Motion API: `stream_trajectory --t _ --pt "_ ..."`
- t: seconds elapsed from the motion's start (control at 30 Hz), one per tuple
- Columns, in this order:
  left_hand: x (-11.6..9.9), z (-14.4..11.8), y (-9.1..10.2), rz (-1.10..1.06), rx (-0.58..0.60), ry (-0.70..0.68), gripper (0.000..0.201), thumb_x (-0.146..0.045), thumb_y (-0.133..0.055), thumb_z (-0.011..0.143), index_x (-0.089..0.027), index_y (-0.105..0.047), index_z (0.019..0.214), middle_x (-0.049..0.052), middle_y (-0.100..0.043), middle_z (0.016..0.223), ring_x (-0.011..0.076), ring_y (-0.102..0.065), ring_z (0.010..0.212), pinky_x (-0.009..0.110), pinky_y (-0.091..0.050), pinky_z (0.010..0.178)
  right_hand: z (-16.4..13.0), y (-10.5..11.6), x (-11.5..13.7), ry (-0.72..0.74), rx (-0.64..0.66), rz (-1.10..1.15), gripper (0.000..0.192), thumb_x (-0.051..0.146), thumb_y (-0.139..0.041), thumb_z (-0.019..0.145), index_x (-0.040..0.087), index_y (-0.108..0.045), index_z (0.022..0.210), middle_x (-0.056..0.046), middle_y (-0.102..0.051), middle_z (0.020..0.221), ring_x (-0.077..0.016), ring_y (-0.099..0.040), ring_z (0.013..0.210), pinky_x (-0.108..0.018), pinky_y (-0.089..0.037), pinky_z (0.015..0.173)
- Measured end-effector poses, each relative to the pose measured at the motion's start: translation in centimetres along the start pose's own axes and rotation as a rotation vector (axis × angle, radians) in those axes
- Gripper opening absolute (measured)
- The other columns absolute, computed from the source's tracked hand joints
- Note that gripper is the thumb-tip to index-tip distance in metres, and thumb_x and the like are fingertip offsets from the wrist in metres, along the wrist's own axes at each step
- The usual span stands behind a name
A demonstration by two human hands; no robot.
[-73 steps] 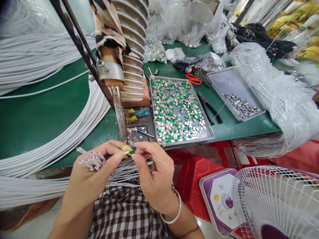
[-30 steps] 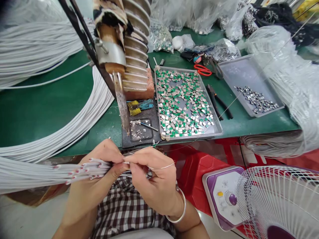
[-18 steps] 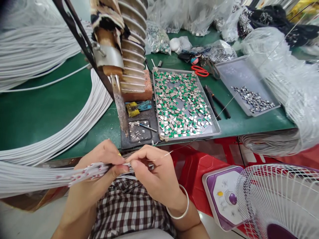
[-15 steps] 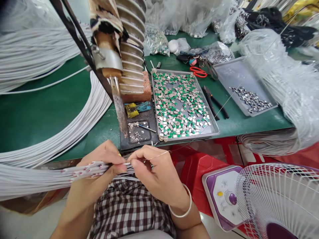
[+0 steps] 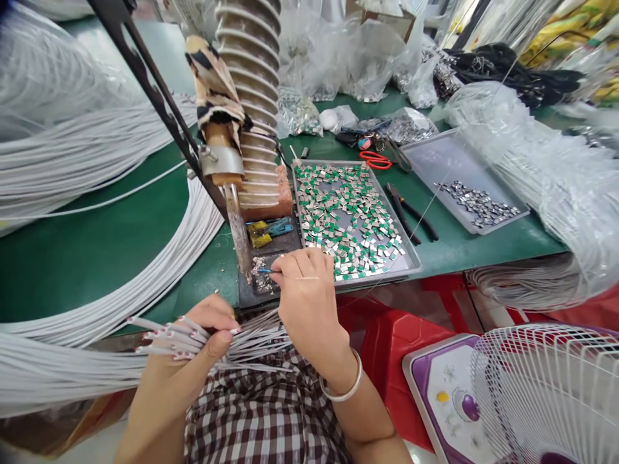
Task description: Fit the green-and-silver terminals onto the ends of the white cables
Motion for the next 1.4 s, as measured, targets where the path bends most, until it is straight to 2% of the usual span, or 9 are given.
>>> stream_trajectory --t 0.13,0.3,0.57,0.77,1.03,1.13,1.4 --pt "0.0 -0.1 -0.1 -0.011 0.012 0.008 0.014 -0.016 -0.06 0.097 -0.026 -0.067 0.09 -0.003 -0.06 0.081 0.0132 -0.056 0.075 0.025 -0.041 0.066 -0.4 1.1 0.1 0.022 -0.143 0.178 0.011 0.009 -0.058 0.096 0.019 -0.06 0.091 -0.004 -0.068 0.085 -0.0212 -0.057 0.086 -0.038 -0.045 0.081" --pt "0.1 -0.1 -0.3 -0.017 0.025 0.019 0.013 -0.019 -0.06 0.097 -0.026 -0.067 0.089 -0.004 -0.059 0.08 0.012 -0.053 0.071 0.024 -0.039 0.064 -0.5 1.3 -0.2 0.079 -0.174 0.238 0.013 0.007 -0.06 0.094 0.02 -0.059 0.094 -0.004 -0.068 0.086 -0.0207 -0.056 0.088 -0.039 -0.046 0.085" --pt "0.4 -0.1 -0.3 -0.046 0.025 0.062 0.012 -0.02 -0.063 0.096 -0.025 -0.069 0.088 -0.003 -0.061 0.079 0.0128 -0.054 0.073 0.024 -0.04 0.066 -0.8 1.2 -0.3 0.085 -0.221 0.235 0.01 0.01 -0.059 0.096 0.02 -0.06 0.094 -0.004 -0.067 0.084 -0.0203 -0.057 0.087 -0.04 -0.047 0.083" --pt "0.4 0.2 -0.4 -0.045 0.04 0.055 0.013 -0.02 -0.062 0.097 -0.025 -0.068 0.087 -0.002 -0.061 0.078 0.0128 -0.055 0.072 0.024 -0.04 0.065 -0.8 1.3 -0.5 0.071 -0.264 0.232 0.015 0.007 -0.058 0.094 0.022 -0.06 0.095 -0.003 -0.067 0.086 -0.0197 -0.058 0.088 -0.037 -0.051 0.08" --pt "0.6 0.5 -0.6 -0.015 0.065 0.058 0.015 -0.021 -0.061 0.098 -0.024 -0.067 0.084 -0.003 -0.06 0.077 0.0123 -0.054 0.071 0.023 -0.04 0.064 -1.3 1.7 -0.6 0.205 -0.362 0.114 0.024 -0.003 -0.056 0.088 0.02 -0.061 0.094 -0.004 -0.068 0.085 -0.0203 -0.06 0.087 -0.041 -0.049 0.084" --pt "0.7 0.4 -0.5 -0.019 0.063 0.065 0.015 -0.021 -0.061 0.098 -0.024 -0.067 0.084 -0.003 -0.06 0.077 0.0125 -0.054 0.071 0.024 -0.04 0.065 -1.3 1.5 -0.9 0.162 -0.353 0.14 0.018 0.003 -0.057 0.091 0.021 -0.06 0.092 -0.003 -0.068 0.084 -0.0205 -0.06 0.086 -0.04 -0.048 0.082" --pt "0.8 0.0 -0.4 -0.083 0.037 0.113 0.018 -0.028 -0.059 0.099 -0.024 -0.068 0.084 0.0 -0.059 0.079 0.0158 -0.053 0.073 0.027 -0.038 0.065 -0.9 1.0 -1.9 0.043 -0.338 0.446 0.008 0.018 -0.059 0.095 0.023 -0.061 0.09 -0.002 -0.064 0.081 -0.0196 -0.059 0.081 -0.038 -0.049 0.077"
Point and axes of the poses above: each hand's wrist, its own z-axis towards the middle knuckle, its own y-axis out of the back of the hand, x = y × z, the point moved 3 cm from there along z, towards the middle knuckle
